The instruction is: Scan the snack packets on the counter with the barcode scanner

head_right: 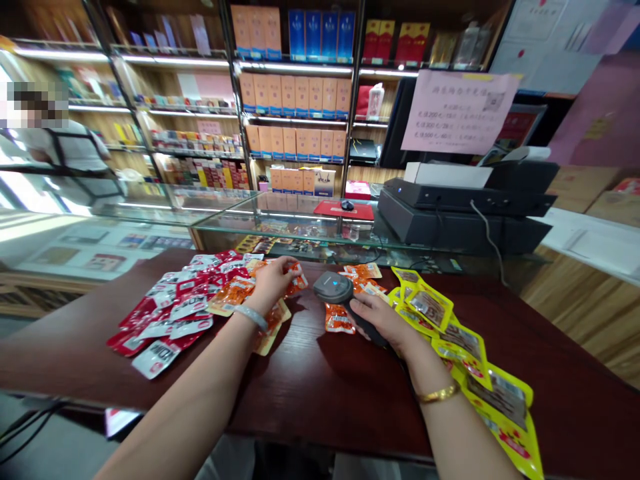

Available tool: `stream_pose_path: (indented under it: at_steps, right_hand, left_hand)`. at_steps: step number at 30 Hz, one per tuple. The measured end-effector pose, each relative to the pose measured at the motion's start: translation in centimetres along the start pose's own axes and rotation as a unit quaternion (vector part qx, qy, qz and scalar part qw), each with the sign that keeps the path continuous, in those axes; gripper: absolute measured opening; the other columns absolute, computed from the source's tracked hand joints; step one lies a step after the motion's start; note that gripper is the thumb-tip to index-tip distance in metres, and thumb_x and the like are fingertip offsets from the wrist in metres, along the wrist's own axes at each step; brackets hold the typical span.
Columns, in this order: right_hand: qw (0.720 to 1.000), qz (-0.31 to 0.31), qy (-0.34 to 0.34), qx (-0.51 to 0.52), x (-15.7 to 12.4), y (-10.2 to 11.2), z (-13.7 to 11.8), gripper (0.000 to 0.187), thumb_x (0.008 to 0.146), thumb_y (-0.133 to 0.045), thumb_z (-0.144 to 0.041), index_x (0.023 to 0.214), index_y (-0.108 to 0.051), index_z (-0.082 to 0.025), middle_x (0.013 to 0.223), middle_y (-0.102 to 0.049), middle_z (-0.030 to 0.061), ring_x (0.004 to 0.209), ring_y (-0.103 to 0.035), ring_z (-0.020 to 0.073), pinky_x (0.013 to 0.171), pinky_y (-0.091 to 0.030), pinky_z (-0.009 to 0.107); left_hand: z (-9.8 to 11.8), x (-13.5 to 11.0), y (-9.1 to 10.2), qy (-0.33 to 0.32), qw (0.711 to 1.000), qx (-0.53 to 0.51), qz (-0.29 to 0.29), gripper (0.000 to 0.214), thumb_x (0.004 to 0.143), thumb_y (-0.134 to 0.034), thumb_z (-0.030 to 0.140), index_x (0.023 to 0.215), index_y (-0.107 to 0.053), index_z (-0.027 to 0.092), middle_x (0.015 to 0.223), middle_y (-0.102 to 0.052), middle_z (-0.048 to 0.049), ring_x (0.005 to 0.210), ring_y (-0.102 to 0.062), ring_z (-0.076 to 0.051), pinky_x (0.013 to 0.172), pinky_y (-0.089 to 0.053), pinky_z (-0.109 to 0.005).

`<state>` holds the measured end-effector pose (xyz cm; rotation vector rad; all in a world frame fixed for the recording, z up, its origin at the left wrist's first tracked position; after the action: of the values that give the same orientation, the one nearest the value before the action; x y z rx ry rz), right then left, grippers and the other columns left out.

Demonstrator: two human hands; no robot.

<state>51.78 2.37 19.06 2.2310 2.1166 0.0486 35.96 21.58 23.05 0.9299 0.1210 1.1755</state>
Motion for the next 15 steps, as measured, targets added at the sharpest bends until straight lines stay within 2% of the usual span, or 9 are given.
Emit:
stream_pose_path:
  at_steps: [2, 6, 9, 12, 15]
  right_hand:
    - [1.000, -0.006, 0.003, -0.006, 0.0, -0.2, -0.1, 0.043, 0.083, -0.062, -0.061, 0.084, -0.057, -0.018, 0.066, -0.057, -0.0007, 0.047, -0.049, 0.0093, 0.038, -0.033, 0.019]
    - [1.000, -0.018, 0.009, -0.021, 0.1, -0.5, -0.1, 0.043, 0.084, -0.061, -0.061, 0.085, -0.057, -0.018, 0.065, -0.056, -0.0009, 0.046, -0.049, 0.0096, 0.038, -0.034, 0.020]
    - [0.999, -0.021, 0.001, -0.031, 0.2, -0.5, 0.2, 0.044, 0.083, -0.061, -0.062, 0.085, -0.058, -0.018, 0.064, -0.056, -0.0015, 0.045, -0.049, 0.0096, 0.037, -0.035, 0.020]
    - [0.999, -0.033, -0.006, -0.043, 0.2, -0.8, 0.4, 0.046, 0.083, -0.061, -0.063, 0.084, -0.058, -0.018, 0.064, -0.057, -0.0018, 0.045, -0.049, 0.0093, 0.037, -0.035, 0.020]
    - [0.997, -0.044, -0.011, -0.054, 0.2, -1.2, 0.5, 0.045, 0.083, -0.061, -0.062, 0.086, -0.059, -0.018, 0.064, -0.056, -0.0025, 0.045, -0.048, 0.0088, 0.038, -0.035, 0.019]
  left_hand:
    - [-0.8, 0.1, -0.6, 0.036, 0.987, -0.156, 0.008, 0.021, 0.079, -0.066, 0.038, 0.089, -0.071, 0.020, 0.082, -0.073, -0.0051, 0.078, -0.066, -0.020, 0.073, -0.046, -0.030]
    - [-1.4, -0.1, -1.7, 0.070, 0.925, -0.373, 0.030, 0.030, 0.068, -0.075, 0.045, 0.076, -0.068, 0.017, 0.066, -0.066, -0.0015, 0.061, -0.060, -0.014, 0.060, -0.044, -0.024]
    - [-1.4, -0.4, -1.7, 0.084, 0.880, -0.465, 0.053, 0.036, 0.062, -0.080, 0.046, 0.076, -0.064, 0.017, 0.065, -0.064, 0.0010, 0.057, -0.058, -0.011, 0.059, -0.045, -0.023]
    - [-1.0, -0.6, -1.8, 0.099, 0.839, -0.533, 0.049, 0.042, 0.058, -0.082, 0.046, 0.079, -0.062, 0.016, 0.067, -0.064, 0.0016, 0.058, -0.059, -0.011, 0.062, -0.048, -0.025]
    - [-0.8, -0.6, -1.9, 0.105, 0.821, -0.559, 0.046, 0.044, 0.057, -0.083, 0.046, 0.079, -0.060, 0.016, 0.067, -0.064, 0.0020, 0.059, -0.060, -0.011, 0.063, -0.049, -0.026]
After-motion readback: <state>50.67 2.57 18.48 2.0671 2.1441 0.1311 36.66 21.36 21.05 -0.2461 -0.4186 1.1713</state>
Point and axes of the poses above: each hand's wrist, its own x-axis towards the middle knuckle, its own y-axis out of the back of the hand, z = x × y, the point moved 10 cm from there along x, towards the middle knuckle
